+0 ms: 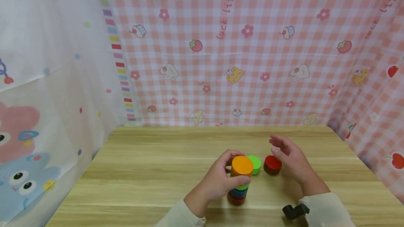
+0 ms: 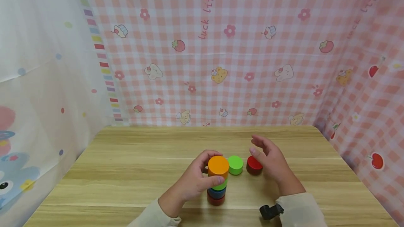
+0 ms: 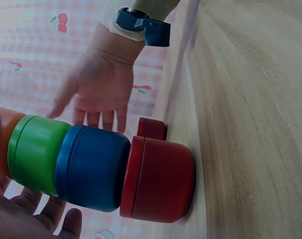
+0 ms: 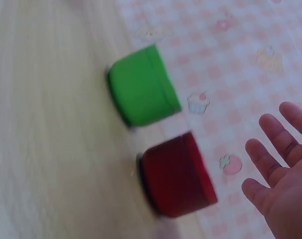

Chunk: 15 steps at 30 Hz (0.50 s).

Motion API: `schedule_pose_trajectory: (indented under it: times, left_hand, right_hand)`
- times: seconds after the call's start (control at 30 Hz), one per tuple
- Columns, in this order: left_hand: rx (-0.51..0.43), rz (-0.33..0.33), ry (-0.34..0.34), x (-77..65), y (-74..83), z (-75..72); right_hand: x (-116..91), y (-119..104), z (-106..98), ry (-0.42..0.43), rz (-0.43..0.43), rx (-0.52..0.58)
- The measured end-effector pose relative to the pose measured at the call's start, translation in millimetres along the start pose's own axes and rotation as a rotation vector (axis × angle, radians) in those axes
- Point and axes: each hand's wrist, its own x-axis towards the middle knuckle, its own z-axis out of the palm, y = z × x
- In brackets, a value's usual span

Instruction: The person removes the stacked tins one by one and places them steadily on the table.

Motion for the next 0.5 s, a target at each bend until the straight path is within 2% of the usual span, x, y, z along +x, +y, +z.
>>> schedule_pose_trajectory:
  times: [0.27,0.5]
  left_hand:
    - [0.011,-0.016,-0.026,-0.2,-1.6,-4.2]
    - [0.003,-0.033,-0.081,1.0,-6.5,-10.5]
  right_hand:
    - [-5,-24,10,-0.001,-0.097,0.041]
    - [-7,-43,18,-0.049,-0.224,0.095]
